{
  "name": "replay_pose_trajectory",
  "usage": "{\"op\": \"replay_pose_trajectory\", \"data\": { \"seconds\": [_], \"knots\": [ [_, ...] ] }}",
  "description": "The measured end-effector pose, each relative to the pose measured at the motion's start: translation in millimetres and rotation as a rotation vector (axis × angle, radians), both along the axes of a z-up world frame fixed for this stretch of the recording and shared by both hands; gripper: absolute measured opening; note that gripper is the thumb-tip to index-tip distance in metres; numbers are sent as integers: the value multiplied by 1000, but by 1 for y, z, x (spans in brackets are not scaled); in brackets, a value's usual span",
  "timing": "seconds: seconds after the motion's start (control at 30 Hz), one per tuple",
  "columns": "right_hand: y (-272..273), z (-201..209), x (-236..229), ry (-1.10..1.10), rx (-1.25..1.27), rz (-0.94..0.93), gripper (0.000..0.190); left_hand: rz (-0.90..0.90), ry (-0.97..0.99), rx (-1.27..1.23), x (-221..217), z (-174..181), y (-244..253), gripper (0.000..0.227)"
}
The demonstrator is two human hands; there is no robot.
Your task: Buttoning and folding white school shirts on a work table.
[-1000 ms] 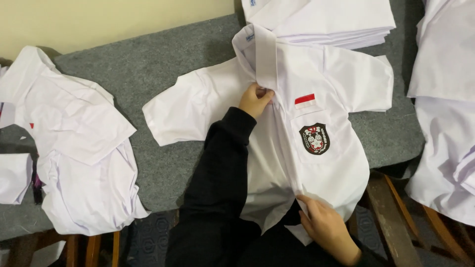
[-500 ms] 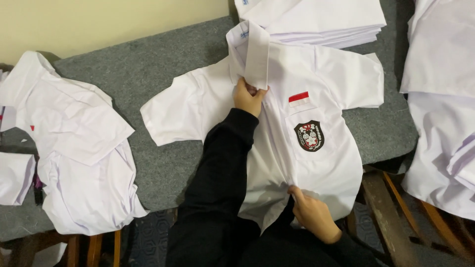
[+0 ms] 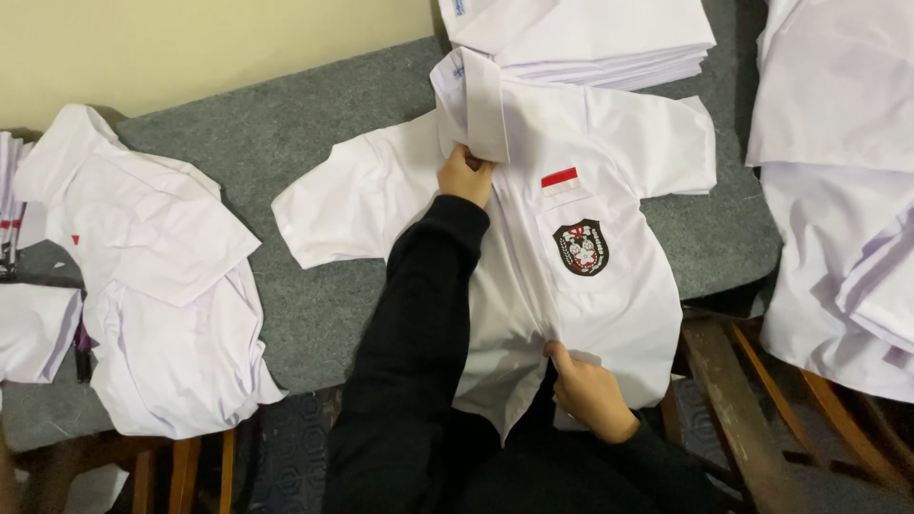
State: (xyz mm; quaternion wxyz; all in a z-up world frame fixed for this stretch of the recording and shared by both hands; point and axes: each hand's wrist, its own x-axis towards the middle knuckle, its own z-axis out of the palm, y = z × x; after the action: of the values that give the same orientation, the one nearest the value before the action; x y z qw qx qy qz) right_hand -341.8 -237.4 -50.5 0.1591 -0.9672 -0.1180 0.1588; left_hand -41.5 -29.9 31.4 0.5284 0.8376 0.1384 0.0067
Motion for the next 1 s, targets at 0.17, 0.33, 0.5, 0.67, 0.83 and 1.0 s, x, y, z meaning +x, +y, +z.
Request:
{"op": "replay_pose_trajectory", "data": {
  "seconds": [0.17, 0.33, 0.5, 0.67, 0.83, 1.0],
  "knots": [
    [1, 17, -10, 9, -57, 60, 50, -23, 24, 71, 7, -4, -4, 35],
    [-17, 100, -7, 480, 46, 89, 85, -152, 35, 233, 24, -22, 20, 57],
    [-62, 167, 40, 179, 422, 42, 68, -208, 38, 441, 42, -24, 105, 40],
    [-36, 216, 150, -33, 547, -77, 69, -83, -6, 725, 24, -13, 144, 47],
    [-14, 192, 274, -279, 588, 68, 64, -72, 24, 864, 15, -3, 139, 57],
    [-6, 171, 336, -207, 385, -12, 54, -140, 174, 758, 20, 8, 147, 78]
  ]
}}
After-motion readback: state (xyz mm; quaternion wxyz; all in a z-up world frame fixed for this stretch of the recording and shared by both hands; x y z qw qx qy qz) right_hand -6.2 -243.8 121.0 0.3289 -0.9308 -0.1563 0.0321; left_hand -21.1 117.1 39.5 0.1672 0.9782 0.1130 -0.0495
